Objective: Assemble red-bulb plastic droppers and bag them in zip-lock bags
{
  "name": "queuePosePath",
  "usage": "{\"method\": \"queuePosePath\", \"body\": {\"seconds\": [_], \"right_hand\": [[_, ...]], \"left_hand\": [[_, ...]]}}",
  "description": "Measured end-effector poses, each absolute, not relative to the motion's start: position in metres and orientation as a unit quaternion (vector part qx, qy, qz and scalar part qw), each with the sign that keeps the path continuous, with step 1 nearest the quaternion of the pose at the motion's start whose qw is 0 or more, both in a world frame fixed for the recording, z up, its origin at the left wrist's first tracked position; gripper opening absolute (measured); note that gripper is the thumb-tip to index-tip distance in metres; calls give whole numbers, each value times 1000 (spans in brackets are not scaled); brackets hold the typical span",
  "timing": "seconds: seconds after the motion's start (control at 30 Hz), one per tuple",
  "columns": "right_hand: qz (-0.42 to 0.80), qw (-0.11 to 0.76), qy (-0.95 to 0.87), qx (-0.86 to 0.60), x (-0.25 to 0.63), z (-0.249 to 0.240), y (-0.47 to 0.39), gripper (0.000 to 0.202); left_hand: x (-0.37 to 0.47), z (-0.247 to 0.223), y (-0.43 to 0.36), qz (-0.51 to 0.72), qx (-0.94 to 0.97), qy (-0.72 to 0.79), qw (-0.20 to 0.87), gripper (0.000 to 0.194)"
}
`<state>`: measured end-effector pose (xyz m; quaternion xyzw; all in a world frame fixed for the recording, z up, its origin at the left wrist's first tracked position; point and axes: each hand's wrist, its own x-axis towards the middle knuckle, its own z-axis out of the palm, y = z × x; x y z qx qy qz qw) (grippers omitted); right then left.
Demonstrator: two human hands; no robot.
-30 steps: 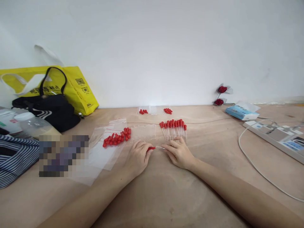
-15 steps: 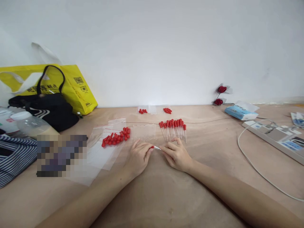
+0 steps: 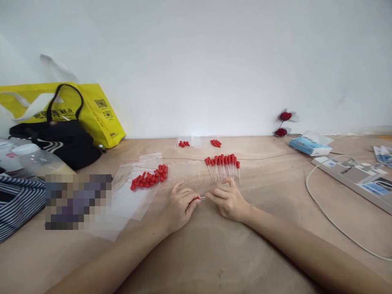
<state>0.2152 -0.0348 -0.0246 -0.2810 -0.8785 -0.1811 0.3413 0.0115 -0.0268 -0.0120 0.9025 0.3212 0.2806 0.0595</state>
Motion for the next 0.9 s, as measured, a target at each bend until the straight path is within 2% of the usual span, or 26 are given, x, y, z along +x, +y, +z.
{"method": "queuePosePath", "body": {"seconds": [0.5, 0.9], "right_hand": [[-104, 330, -892, -290, 206, -26, -36, 28], [-50, 303, -900, -309, 218, -23, -28, 28]], "left_hand": [[15, -13, -28, 284, 911, 296, 33, 15], [12, -9, -21, 293, 893, 334, 68, 11]]}}
